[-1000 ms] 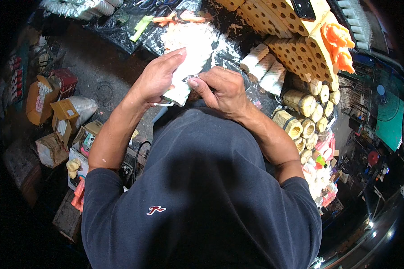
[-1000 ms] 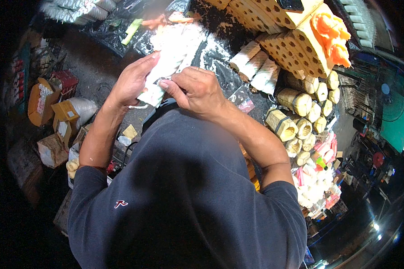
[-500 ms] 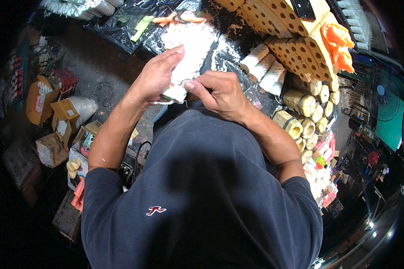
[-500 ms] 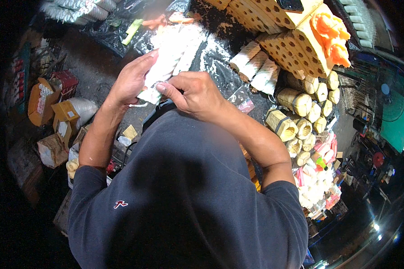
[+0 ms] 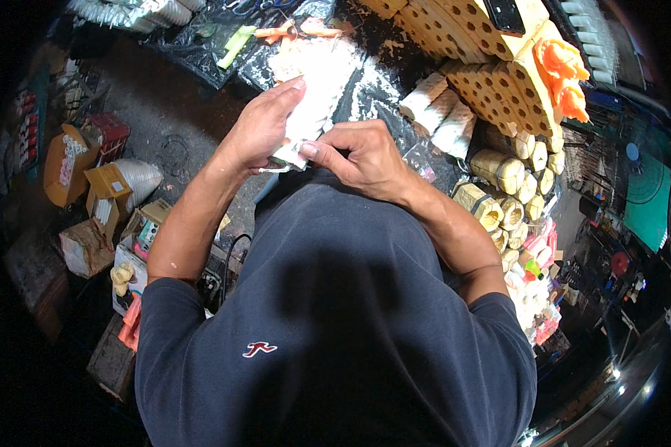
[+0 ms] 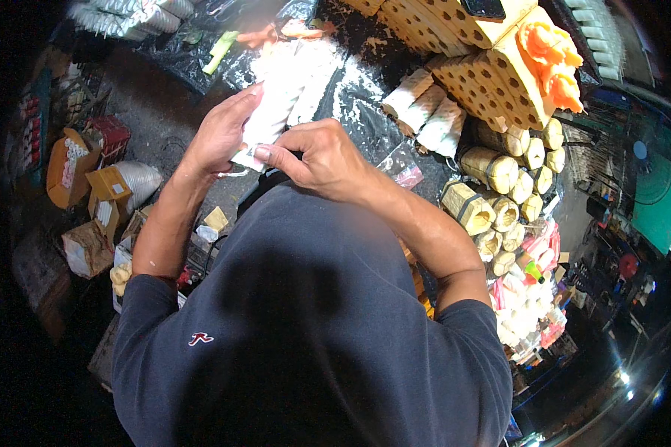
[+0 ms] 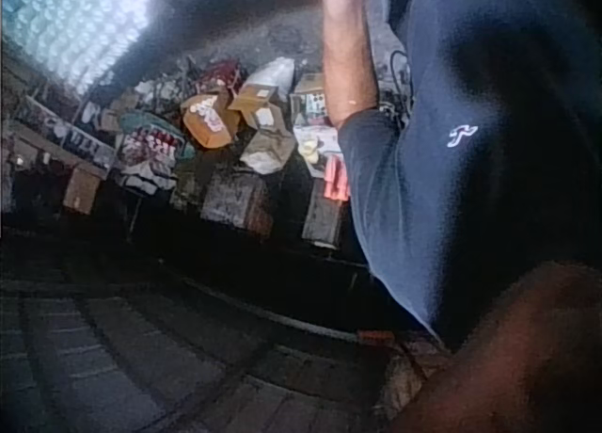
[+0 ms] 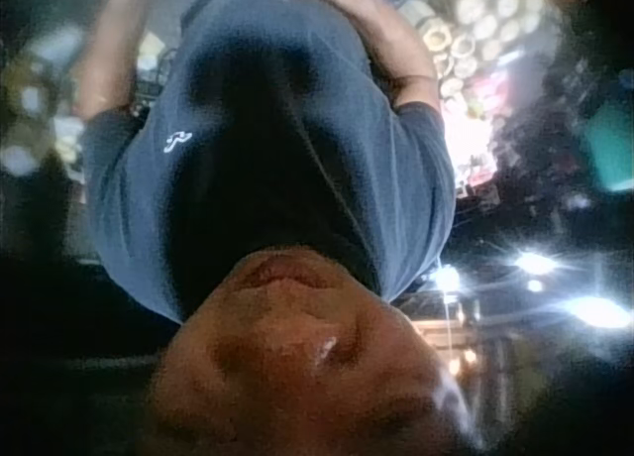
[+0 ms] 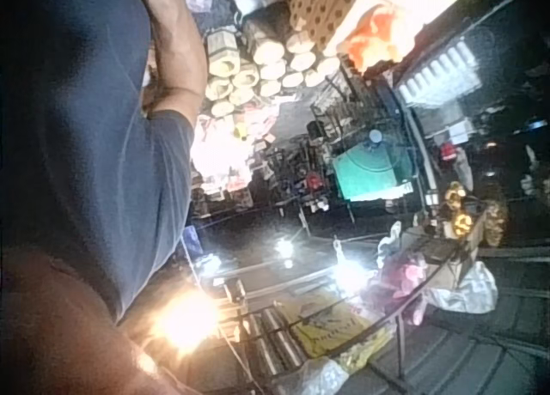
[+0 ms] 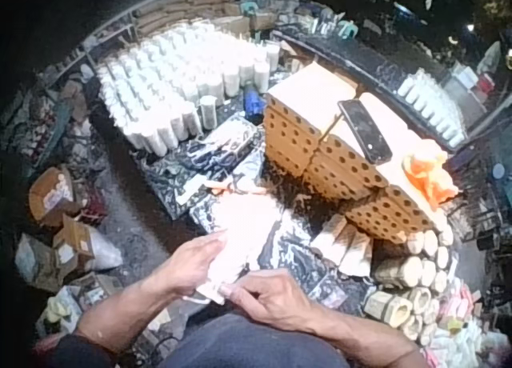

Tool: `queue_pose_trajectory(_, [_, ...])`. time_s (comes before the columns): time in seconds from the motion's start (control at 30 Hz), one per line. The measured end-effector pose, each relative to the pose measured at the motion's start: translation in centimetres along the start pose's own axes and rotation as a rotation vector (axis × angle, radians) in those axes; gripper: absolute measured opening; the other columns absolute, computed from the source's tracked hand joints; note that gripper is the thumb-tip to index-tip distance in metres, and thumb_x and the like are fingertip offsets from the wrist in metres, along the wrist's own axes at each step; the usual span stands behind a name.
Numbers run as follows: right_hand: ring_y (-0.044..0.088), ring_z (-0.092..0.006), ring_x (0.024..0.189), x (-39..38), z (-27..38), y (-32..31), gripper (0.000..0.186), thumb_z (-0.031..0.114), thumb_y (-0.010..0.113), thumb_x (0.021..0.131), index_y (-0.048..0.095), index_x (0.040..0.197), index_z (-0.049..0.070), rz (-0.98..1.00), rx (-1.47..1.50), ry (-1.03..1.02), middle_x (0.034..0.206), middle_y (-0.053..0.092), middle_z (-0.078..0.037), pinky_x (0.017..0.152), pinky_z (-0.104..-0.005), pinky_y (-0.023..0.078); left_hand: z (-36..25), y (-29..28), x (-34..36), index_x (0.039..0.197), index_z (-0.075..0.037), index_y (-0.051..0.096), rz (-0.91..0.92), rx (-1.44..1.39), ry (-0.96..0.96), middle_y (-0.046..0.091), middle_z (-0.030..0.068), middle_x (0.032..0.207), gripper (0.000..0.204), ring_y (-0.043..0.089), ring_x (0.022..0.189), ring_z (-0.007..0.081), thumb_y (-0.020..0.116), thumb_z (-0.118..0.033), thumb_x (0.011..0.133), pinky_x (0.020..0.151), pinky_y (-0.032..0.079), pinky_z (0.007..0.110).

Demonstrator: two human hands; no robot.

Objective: The person holds a white clay-like block and uses a small metal tool to scrape and shape its surface. The person repeatedly rotates the block and continues to refine the edges and face of the object.

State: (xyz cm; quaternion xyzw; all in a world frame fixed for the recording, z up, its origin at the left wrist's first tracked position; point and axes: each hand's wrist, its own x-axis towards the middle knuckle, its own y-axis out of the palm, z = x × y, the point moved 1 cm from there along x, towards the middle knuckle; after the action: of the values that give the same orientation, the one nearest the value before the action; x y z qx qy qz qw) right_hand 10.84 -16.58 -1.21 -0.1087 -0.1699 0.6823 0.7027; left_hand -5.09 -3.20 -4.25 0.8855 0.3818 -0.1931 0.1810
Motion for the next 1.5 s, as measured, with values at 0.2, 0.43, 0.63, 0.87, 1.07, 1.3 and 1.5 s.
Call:
queue_pose_trajectory(0.2, [0.062, -0.0194, 0.06, 0.0, -0.6, 0.2, 0.015, 0.021, 0.083, 0.099, 0.085, 0.095, 0.007, -0.153, -0.142, -0.235, 0.07, 0.067, -0.007, 0.055, -0.0355, 0.048, -1.6, 1.1, -0.6, 0.152, 0.01, 0.058, -0.051, -0.075, -0.063, 0.068, 0.0168, 0.146, 0.051, 0.068, 0.127, 0.0196, 0.058, -0.027, 0.116, 0.109, 0.054, 0.032])
queue_pose_trajectory(0.43, [0.063, -0.0195, 0.061, 0.0, -0.5, -0.2, 0.016, 0.019, 0.082, 0.1, 0.083, 0.093, 0.004, -0.07, -0.218, -0.271, 0.071, 0.068, -0.007, 0.056, -0.0354, 0.049, -1.8, 1.2, -0.5, 0.155, 0.011, 0.054, 0.019, -0.099, -0.058, 0.065, 0.019, 0.15, 0.056, 0.065, 0.132, 0.0209, 0.056, -0.029, 0.116, 0.11, 0.053, 0.033])
queue_pose_trajectory(0.63, [0.063, -0.0215, 0.059, -0.4, -0.3, 1.0, 0.02, 0.019, 0.083, 0.098, 0.08, 0.091, 0.001, 0.002, 0.098, -0.006, 0.068, 0.066, -0.008, 0.055, -0.0374, 0.048, -2.1, 1.1, -0.3, 0.156, 0.012, 0.052, -0.043, -0.037, 0.0, 0.066, 0.0199, 0.15, 0.057, 0.064, 0.134, 0.0215, 0.053, -0.03, 0.117, 0.11, 0.053, 0.033])
queue_pose_trajectory(0.87, [0.058, -0.0201, 0.055, 0.5, -0.2, -0.4, 0.019, 0.019, 0.086, 0.096, 0.078, 0.085, 0.006, -0.253, -0.332, -0.376, 0.065, 0.062, -0.007, 0.052, -0.037, 0.046, -1.6, 0.8, -0.5, 0.158, 0.008, 0.052, -0.001, -0.101, -0.021, 0.067, 0.0158, 0.147, 0.053, 0.067, 0.128, 0.0188, 0.049, -0.027, 0.118, 0.108, 0.054, 0.032])
queue_pose_trajectory(1.07, [0.059, -0.0193, 0.055, 2.6, -3.4, -2.4, 0.034, 0.025, 0.086, 0.095, 0.067, 0.071, 0.01, -0.467, -0.682, -0.31, 0.063, 0.059, -0.004, 0.05, -0.0368, 0.048, -1.7, 0.6, -1.5, 0.158, 0.007, 0.053, 0.079, -0.18, -0.133, 0.07, 0.0144, 0.142, 0.052, 0.07, 0.121, 0.0179, 0.052, -0.025, 0.118, 0.102, 0.057, 0.031])
queue_pose_trajectory(1.3, [0.057, -0.0177, 0.052, 0.8, -0.2, -0.9, 0.034, 0.026, 0.084, 0.097, 0.069, 0.071, 0.009, -0.343, -0.448, -0.395, 0.061, 0.058, -0.005, 0.048, -0.0367, 0.047, -2.0, 1.6, -2.1, 0.161, 0.006, 0.049, -0.024, -0.261, -0.076, 0.071, 0.0145, 0.139, 0.052, 0.073, 0.115, 0.0171, 0.049, -0.024, 0.119, 0.095, 0.061, 0.03])
queue_pose_trajectory(1.5, [0.058, -0.0194, 0.054, 1.7, -1.3, -2.0, 0.034, 0.023, 0.084, 0.096, 0.068, 0.071, 0.008, -0.41, -0.591, -0.307, 0.062, 0.059, -0.005, 0.05, -0.0374, 0.048, -1.7, 0.1, -2.1, 0.16, 0.006, 0.049, 0.141, -0.247, -0.173, 0.072, 0.0141, 0.137, 0.053, 0.074, 0.108, 0.0162, 0.051, -0.025, 0.118, 0.09, 0.062, 0.029])
